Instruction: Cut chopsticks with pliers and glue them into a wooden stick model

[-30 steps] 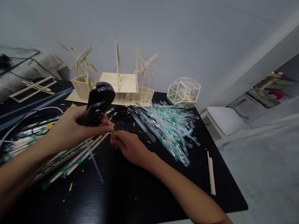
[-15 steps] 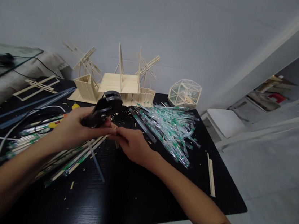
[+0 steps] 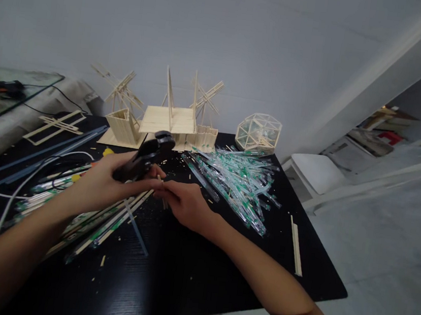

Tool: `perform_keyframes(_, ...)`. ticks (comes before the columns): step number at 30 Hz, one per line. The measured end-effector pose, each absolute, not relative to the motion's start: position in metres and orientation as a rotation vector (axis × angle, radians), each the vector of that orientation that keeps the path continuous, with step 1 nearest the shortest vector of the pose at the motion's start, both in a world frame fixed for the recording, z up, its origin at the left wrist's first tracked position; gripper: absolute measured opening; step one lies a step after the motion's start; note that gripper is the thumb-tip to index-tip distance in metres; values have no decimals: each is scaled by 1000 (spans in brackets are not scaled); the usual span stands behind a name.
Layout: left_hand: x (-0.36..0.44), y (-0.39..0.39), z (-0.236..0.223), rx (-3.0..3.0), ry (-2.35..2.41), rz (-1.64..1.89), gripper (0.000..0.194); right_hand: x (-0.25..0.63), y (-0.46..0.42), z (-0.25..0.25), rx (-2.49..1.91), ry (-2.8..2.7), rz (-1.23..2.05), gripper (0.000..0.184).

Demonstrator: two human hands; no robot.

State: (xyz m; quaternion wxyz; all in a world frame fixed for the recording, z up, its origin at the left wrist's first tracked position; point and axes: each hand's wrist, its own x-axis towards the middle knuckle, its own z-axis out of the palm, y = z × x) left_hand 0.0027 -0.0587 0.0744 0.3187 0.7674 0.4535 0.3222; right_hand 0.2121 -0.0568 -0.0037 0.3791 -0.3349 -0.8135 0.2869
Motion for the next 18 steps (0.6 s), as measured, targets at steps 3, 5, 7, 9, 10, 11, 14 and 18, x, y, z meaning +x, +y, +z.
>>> perform_keyframes(3, -8, -66, 82, 2189, 1357, 721, 29, 211, -57, -1, -824, -2070, 777, 19)
perform_keyframes(5, -18, -73, 83, 2299, 1522, 562, 31, 211, -57, 0, -812, -2079, 786, 20)
perform_keyframes(7, -26, -81, 81, 2416, 1646, 451, 35, 210, -56, -1, -812, -2087, 764, 20)
perform_keyframes(9, -31, -88, 79, 2520, 1699, 360, 35, 209, -56, -2, -810, -2088, 730, 21)
perform_keyframes(10, -32, -91, 78, 2560, 1703, 322, 34, 209, -55, -2, -795, -2084, 713, 21)
perform_keyframes(11, -33, -94, 78, 2595, 1702, 285, 32, 209, -55, -3, -778, -2083, 699, 20)
perform_keyframes(14, -29, -97, 79, 2717, 1702, 166, 30, 208, -56, -4, -774, -2121, 657, 17)
perform_keyframes(18, -21, -96, 82, 2874, 1749, 27, 32, 209, -56, -7, -835, -2161, 590, 14)
